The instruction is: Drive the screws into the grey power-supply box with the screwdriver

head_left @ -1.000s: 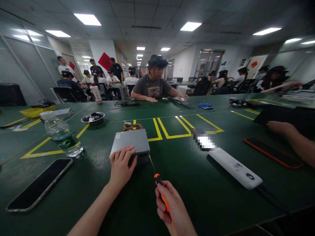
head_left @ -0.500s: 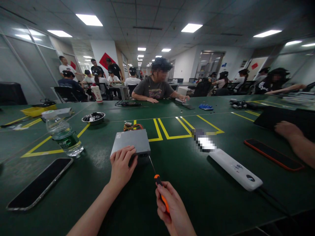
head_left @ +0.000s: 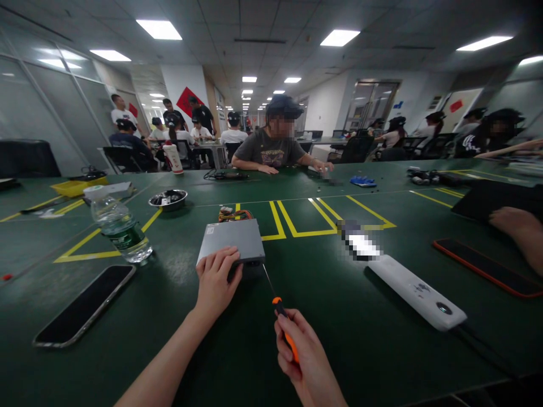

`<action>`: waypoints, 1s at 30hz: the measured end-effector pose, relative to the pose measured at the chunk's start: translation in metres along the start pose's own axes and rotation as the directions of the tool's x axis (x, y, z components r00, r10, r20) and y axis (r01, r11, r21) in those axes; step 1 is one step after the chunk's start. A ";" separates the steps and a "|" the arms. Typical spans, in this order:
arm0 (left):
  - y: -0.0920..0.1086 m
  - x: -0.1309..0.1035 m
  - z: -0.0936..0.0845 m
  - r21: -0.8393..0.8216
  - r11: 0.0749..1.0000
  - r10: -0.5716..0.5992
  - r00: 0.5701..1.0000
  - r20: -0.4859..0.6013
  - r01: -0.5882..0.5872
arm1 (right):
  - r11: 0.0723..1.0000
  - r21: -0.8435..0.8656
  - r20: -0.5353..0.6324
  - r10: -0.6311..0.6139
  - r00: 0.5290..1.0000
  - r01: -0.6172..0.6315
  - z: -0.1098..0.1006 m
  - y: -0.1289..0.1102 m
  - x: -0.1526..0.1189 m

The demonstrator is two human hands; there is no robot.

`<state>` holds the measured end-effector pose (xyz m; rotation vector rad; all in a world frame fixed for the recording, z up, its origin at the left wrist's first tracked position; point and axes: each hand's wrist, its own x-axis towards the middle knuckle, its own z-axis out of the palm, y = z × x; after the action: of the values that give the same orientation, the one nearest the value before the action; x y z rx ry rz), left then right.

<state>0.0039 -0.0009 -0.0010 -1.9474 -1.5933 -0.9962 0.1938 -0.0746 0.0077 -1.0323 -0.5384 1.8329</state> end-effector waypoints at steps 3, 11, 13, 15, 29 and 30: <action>0.000 -0.001 0.000 -0.007 1.000 -0.008 1.000 0.005 0.008 | 1.000 0.007 0.004 0.002 1.000 -0.002 0.000 0.001 0.000; 0.001 0.000 -0.002 -0.016 1.000 -0.010 1.000 0.013 0.010 | 1.000 -0.002 0.010 -0.003 1.000 0.003 0.004 0.002 -0.002; 0.001 0.001 -0.002 -0.016 1.000 -0.008 1.000 0.007 0.008 | 1.000 -0.007 0.012 -0.009 1.000 0.009 0.003 0.002 -0.001; 0.001 0.001 -0.001 -0.018 1.000 -0.009 1.000 0.008 0.009 | 1.000 -0.008 0.004 -0.013 1.000 0.013 0.003 0.002 0.000; 0.003 0.003 -0.006 -0.019 1.000 0.008 1.000 0.014 -0.008 | 0.983 -0.137 -0.012 -0.123 0.992 0.121 0.002 0.012 0.002; 0.003 0.002 -0.006 -0.019 1.000 0.007 1.000 0.014 -0.007 | 0.966 -0.189 -0.032 -0.186 0.982 0.177 0.001 0.013 0.001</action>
<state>0.0055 -0.0042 0.0046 -1.9756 -1.5890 -1.0009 0.1856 -0.0800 -0.0014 -1.1101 -0.7602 1.6147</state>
